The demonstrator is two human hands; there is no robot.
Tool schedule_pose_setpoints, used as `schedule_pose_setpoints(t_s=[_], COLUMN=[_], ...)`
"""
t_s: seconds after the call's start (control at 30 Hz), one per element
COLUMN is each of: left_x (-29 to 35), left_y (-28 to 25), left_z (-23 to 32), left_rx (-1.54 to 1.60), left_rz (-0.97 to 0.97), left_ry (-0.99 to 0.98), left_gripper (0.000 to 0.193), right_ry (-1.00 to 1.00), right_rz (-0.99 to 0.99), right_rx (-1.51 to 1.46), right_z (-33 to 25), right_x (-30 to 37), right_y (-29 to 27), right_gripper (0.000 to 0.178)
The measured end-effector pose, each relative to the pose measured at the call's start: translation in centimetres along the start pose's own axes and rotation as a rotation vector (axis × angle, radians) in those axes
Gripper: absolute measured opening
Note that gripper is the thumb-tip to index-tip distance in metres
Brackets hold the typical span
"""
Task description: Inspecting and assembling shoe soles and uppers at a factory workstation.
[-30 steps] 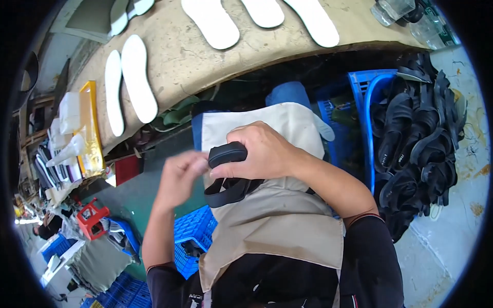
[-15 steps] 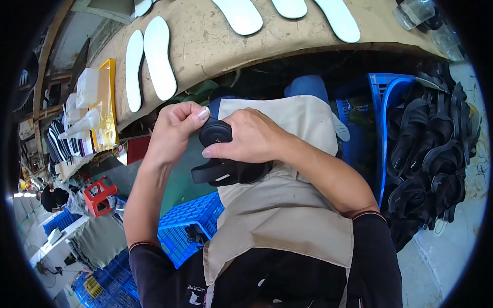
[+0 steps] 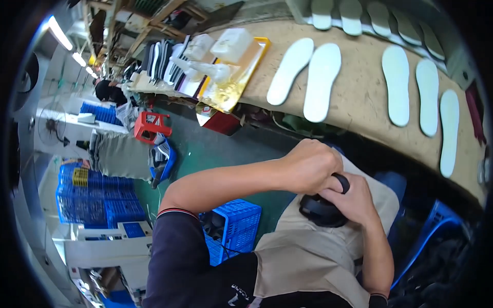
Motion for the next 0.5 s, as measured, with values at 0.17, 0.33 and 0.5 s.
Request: schedule_pose_setpoints(t_s=[0.17,0.33,0.5], left_x=[5.3,8.7,6.6], left_y=[-6.0,0.0,11.6], left_z=[-4.6,-4.5,-3.1], left_rx=[0.377,0.668,0.727], left_rz=[0.281,0.531,-0.091], left_ry=[-0.288,-0.380,-0.159], left_gripper=[0.024,0.020,0.017], right_ry=[-0.286,-0.625,-0.196], right_rz=[0.058,0.375,0.280], right_rx=[-0.468,-1.103,-0.421], right_z=[5.4,4.9,4.1], right_x=[0.0,0.4,-1.3], right_y=[-1.4,-3.9,-6.1], right_gripper=[0.045,0.063,0.055])
Point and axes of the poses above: each hand's wrist, its own x-axis away from the middle knuckle, its own y-axis out of the palm, z = x × y, the point moved 4 cm from there along -x, towards the middle knuckle, and after that the axes turned 15 degrees about -z, right-handed, at the moved point
